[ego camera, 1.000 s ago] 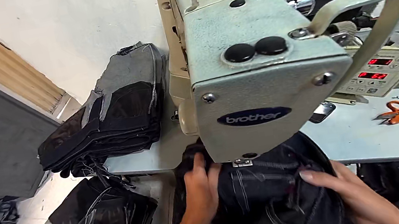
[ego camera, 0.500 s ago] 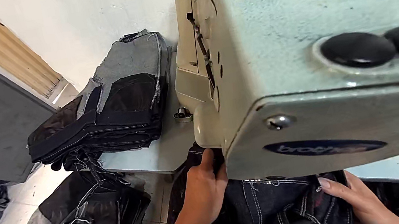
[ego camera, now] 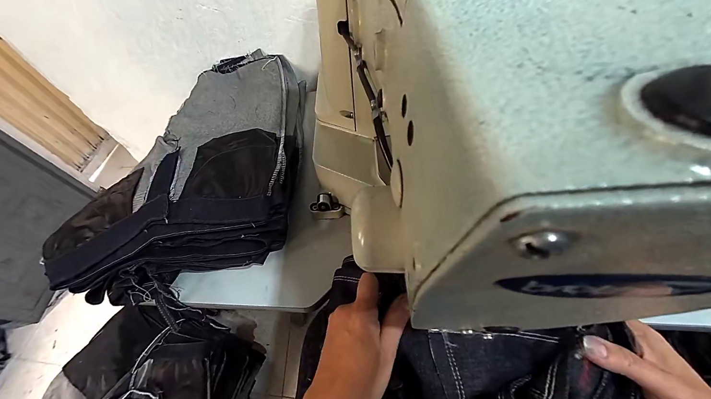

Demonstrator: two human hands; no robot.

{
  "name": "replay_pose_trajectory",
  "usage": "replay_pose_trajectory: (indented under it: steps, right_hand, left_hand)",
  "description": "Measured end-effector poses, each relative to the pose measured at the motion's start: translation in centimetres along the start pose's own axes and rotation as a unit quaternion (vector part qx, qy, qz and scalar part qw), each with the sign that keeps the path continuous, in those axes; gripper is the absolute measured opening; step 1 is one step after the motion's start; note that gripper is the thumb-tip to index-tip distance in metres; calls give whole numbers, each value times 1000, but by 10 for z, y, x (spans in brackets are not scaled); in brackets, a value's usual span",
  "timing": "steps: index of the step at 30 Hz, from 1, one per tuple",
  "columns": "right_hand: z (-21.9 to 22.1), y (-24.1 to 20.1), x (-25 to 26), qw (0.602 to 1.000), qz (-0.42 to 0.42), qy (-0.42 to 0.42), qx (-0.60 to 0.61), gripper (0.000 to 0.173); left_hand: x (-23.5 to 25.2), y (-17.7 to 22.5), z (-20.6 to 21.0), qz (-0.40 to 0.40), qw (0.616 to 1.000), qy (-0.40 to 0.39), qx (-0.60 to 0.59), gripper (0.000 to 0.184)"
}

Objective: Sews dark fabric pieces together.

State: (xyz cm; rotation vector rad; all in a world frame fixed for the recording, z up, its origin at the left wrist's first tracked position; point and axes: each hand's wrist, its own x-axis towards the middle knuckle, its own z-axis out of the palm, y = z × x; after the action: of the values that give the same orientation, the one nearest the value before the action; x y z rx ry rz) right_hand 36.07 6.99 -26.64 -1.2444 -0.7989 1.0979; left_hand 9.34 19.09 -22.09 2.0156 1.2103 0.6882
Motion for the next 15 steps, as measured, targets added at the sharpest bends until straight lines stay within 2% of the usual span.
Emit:
replay_pose_trajectory:
  steps: [3, 5, 8, 11, 15]
  right_hand:
    - [1, -3, 1, 999, -1, 14, -35, 71]
    - [-2, -3, 1, 996, -15, 29, -78, 74]
    - [-11, 1, -1, 976, -87, 58, -190, 70]
    - [-17, 0, -13, 953, -128, 79, -263, 60]
    - [-13, -8, -36, 977, -46, 23, -207, 45]
  left_hand:
    - [-5, -7, -12, 1, 1000, -25, 11, 47]
    - [-12, -12, -18, 8, 999, -10, 31, 46]
    - [-24, -20, -27, 37, 996, 36, 75, 40]
    - [-38, -18, -40, 57, 993, 27, 98, 34]
    - [-52, 0, -50, 75, 993, -30, 90, 27]
